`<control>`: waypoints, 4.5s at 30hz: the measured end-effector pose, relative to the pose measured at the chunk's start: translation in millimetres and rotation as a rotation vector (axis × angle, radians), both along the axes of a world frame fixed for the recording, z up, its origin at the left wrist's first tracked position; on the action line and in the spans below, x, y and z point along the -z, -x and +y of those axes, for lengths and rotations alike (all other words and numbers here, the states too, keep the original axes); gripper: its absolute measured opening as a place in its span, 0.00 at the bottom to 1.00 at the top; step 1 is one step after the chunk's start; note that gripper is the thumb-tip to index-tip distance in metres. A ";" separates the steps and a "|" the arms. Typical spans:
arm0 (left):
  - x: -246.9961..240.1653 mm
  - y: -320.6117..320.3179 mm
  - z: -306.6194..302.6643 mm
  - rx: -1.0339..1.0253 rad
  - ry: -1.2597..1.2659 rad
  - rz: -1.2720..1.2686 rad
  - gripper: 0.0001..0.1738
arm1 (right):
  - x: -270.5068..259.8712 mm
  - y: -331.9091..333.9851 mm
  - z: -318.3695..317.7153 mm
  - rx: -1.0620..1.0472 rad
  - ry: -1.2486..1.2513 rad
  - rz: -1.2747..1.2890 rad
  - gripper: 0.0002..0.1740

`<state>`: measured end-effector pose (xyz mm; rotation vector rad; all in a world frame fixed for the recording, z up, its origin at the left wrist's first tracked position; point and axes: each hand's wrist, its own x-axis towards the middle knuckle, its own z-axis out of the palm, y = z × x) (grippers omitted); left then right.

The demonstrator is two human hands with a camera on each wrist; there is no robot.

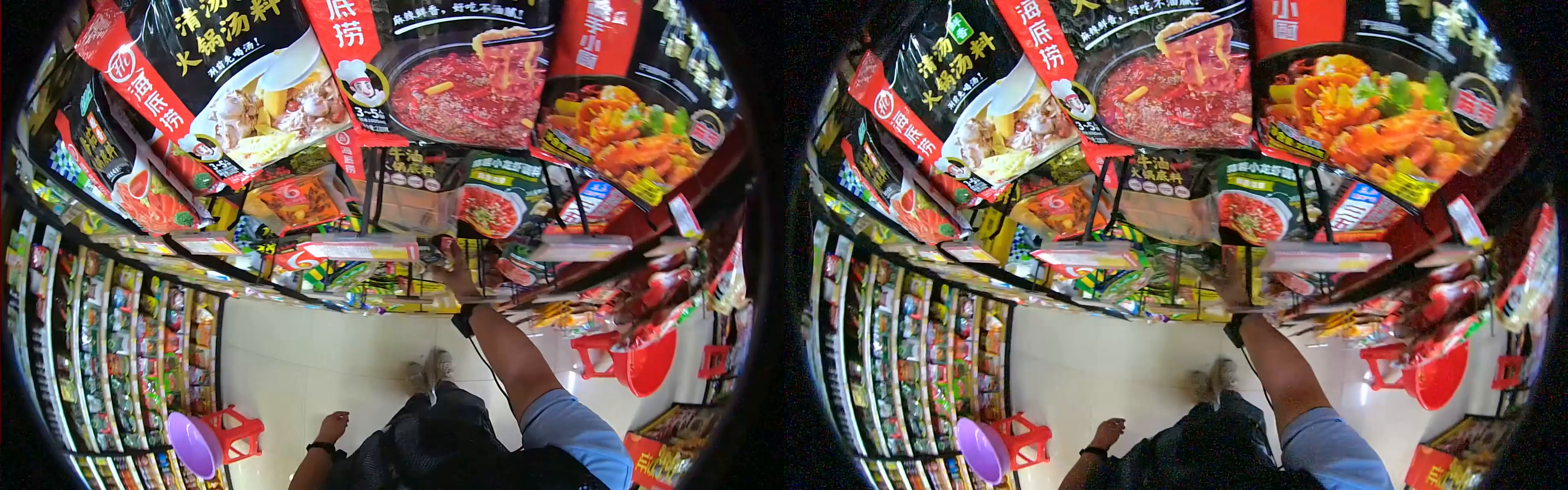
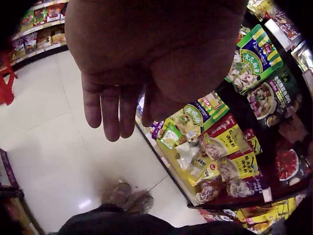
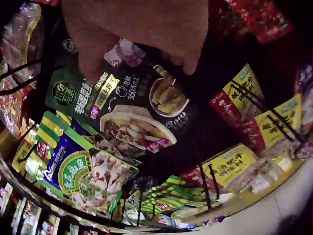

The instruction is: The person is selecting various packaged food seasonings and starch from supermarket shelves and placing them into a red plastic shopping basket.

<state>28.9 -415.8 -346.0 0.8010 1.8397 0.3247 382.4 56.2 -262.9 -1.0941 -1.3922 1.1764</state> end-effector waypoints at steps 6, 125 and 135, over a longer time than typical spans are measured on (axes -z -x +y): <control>-38.9 -39.8 -54.0 -0.106 0.115 0.137 0.20 | -70.4 11.5 17.5 -0.272 0.227 0.262 0.22; -62.6 -111.7 241.5 0.300 -0.166 -0.516 0.10 | 51.7 -237.6 -514.1 0.827 1.087 -0.232 0.31; -34.4 -319.9 264.4 1.020 -0.001 -0.019 0.14 | 81.1 -322.0 -607.0 1.073 1.133 0.050 0.22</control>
